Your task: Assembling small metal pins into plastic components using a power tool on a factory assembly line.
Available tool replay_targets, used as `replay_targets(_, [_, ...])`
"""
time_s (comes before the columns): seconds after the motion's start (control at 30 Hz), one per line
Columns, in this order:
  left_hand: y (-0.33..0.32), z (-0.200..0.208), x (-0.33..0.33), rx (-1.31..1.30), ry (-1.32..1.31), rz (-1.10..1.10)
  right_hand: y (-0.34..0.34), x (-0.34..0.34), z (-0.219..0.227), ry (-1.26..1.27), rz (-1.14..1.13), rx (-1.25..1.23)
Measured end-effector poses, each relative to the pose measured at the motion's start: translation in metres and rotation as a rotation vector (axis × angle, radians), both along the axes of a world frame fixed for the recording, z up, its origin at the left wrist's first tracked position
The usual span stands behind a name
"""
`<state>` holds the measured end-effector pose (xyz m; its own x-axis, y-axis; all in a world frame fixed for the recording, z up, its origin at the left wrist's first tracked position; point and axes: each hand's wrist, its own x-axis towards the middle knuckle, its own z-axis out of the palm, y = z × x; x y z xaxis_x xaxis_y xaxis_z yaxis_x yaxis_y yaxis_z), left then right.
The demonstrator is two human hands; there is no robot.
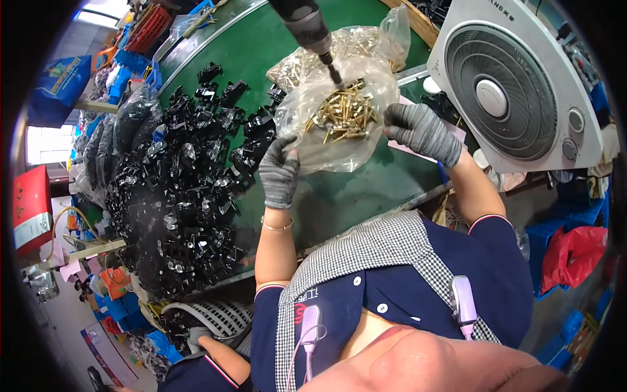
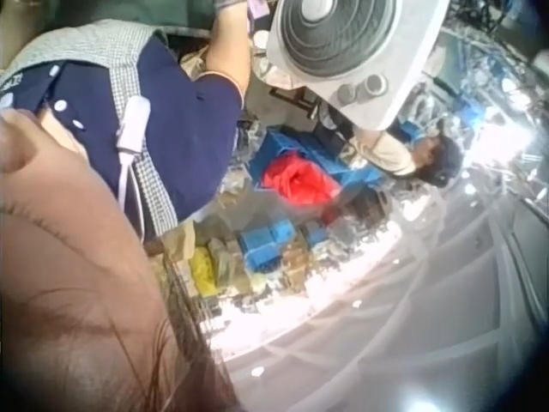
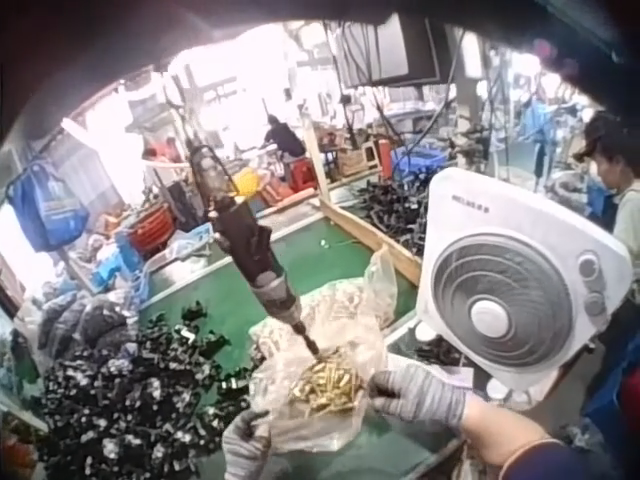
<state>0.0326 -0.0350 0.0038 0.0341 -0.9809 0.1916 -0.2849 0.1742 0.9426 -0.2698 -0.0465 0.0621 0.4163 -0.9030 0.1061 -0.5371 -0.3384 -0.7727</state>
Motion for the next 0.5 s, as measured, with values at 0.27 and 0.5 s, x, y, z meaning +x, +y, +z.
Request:
replay_targets(0.27, [0.061, -0.016, 0.017, 0.019, 0.188, 0.149, 0.027, 0.002, -0.027, -0.531, -0.205, 0.151])
replay_targets(0.5, [0.142, -0.064, 0.080, 0.093, -0.250, 0.360, 0.074, -0.027, -0.056, -0.729, -0.446, 0.183])
